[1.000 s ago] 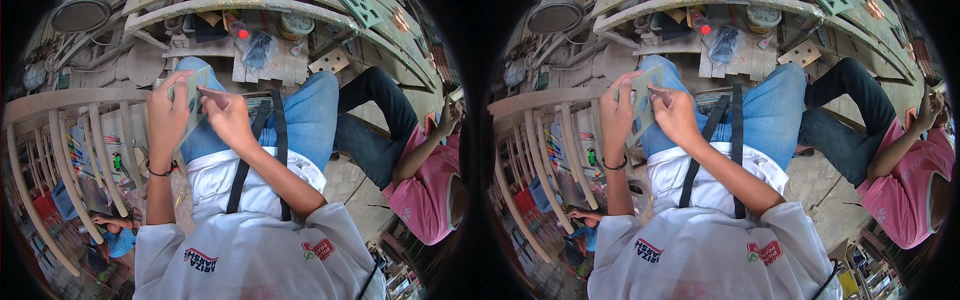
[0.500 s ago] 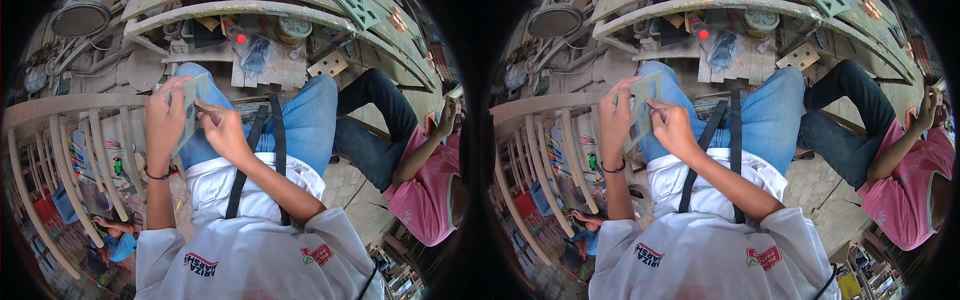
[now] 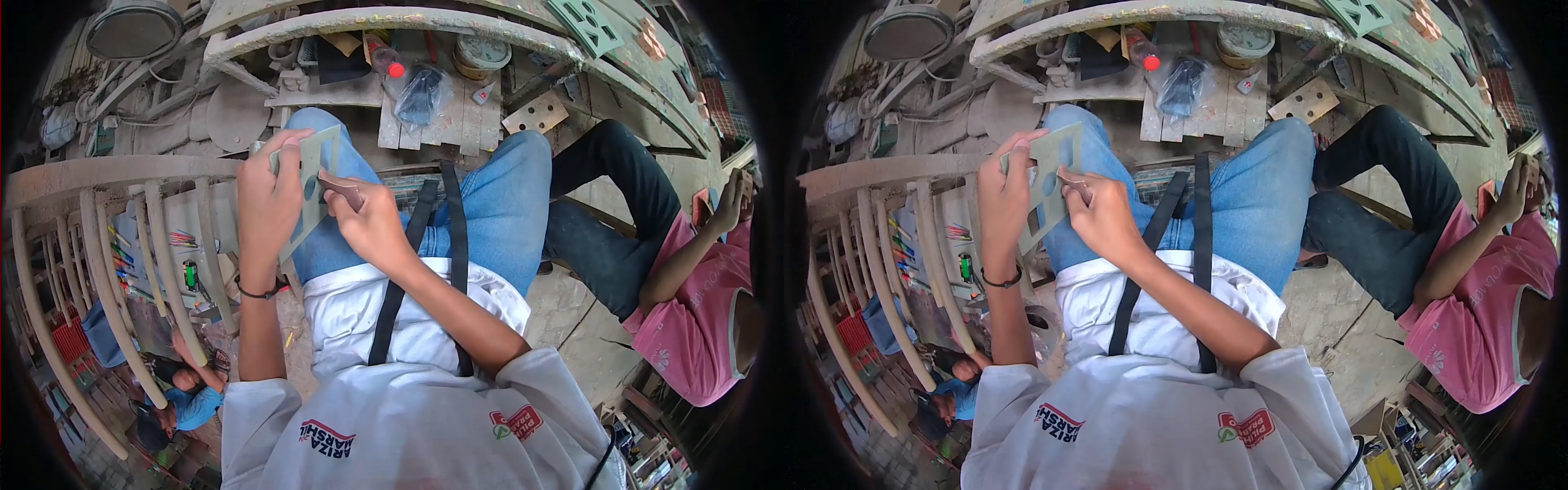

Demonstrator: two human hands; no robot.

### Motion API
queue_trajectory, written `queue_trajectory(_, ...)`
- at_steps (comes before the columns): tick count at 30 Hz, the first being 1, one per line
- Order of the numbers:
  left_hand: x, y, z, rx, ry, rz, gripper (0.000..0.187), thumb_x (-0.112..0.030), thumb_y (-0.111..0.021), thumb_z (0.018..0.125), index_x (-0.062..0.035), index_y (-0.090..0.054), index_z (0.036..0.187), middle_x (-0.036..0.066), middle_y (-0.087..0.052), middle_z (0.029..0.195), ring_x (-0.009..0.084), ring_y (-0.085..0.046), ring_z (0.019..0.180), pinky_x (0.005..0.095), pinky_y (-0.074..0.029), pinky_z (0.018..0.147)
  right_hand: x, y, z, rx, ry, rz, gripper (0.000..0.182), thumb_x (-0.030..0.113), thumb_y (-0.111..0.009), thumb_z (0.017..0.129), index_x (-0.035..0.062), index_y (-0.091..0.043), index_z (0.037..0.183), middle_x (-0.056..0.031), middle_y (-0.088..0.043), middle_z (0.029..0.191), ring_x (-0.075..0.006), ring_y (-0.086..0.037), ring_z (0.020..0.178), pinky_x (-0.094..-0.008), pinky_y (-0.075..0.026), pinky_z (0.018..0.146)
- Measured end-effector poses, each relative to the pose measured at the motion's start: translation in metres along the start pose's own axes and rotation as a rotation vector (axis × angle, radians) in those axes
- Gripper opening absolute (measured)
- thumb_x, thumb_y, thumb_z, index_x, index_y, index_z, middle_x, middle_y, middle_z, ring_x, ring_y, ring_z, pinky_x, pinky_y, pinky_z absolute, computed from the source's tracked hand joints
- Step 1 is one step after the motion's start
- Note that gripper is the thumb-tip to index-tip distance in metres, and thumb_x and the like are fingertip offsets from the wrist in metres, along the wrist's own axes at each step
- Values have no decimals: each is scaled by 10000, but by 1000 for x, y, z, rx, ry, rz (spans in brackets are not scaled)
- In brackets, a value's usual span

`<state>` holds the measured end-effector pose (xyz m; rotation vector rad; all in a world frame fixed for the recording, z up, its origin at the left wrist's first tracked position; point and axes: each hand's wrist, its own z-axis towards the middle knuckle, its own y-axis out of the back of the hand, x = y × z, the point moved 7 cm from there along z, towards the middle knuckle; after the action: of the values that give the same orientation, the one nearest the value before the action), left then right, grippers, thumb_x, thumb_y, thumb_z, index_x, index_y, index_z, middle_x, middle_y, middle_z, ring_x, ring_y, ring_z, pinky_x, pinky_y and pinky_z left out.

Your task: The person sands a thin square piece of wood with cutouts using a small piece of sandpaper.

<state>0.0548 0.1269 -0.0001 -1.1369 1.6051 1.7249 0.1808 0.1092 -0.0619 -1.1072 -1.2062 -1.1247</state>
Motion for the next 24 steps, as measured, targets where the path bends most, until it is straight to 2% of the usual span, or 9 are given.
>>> queue_trajectory(1,-2,-1,1,3,-4,-4,284,-164,-456,950,6,-666,1038,24,-396,582,74,-358,568,282,-317,501,3,5,4,-4,2,-4,239,77,-557,891,-43,-685,1054,-83,-583,594,-101,-504,491,-274,-415,481)
queue_trajectory(3,-7,0,1,-1,-38,-3,287,-169,-459,949,9,-665,1037,37,-430,598,77,-371,583,285,-325,514,-21,2,7,108,-541,443,188,86,-561,900,-43,-687,953,-40,-555,597,-89,-461,434,-271,-371,425)
queue_trajectory(4,-6,0,-2,0,-30,-2,287,-169,-459,949,9,-665,1037,37,-430,598,77,-371,583,285,-325,514,-21,-2,7,121,-549,545,172,99,-559,910,-27,-649,835,-10,-526,585,-68,-433,411,-256,-328,393)
queue_trajectory(7,-4,2,0,-13,1,57,290,-168,-456,950,18,-664,1033,52,-486,620,77,-405,607,279,-355,543,-16,-9,-10,24,-639,546,223,116,-554,914,-27,-601,749,-17,-502,540,-68,-433,412,-251,-307,388)
queue_trajectory(13,-12,0,-1,-21,-64,5,296,-162,-448,956,35,-659,1023,84,-555,644,96,-469,644,273,-418,609,-15,-4,6,52,-578,550,191,105,-558,907,-18,-655,798,-12,-519,557,-78,-442,413,-261,-334,398)
queue_trajectory(15,-9,-1,0,22,11,-35,296,-167,-452,958,36,-656,1026,83,-576,647,92,-484,644,272,-424,611,-10,-4,-6,60,-558,373,211,99,-565,918,-13,-560,739,-15,-505,608,-59,-386,430,-235,-276,390)
queue_trajectory(19,-14,-1,-2,36,-49,15,295,-164,-451,961,34,-655,1041,69,-600,652,81,-502,640,269,-430,612,-17,1,8,32,-547,481,213,108,-560,928,-12,-587,754,-3,-495,572,-63,-399,420,-235,-289,387)
queue_trajectory(23,-10,-2,3,32,-14,34,293,-159,-455,961,40,-657,1032,61,-615,679,73,-499,645,259,-428,610,-19,-4,-10,72,-461,316,206,109,-570,925,2,-570,749,-10,-518,628,-48,-391,437,-238,-286,385)
queue_trajectory(24,-8,-2,4,23,-20,-64,291,-158,-457,960,42,-659,1024,59,-609,680,74,-487,641,256,-423,607,-23,-3,-4,108,-528,362,176,119,-574,926,-25,-630,842,-8,-528,628,-44,-403,441,-235,-287,386)
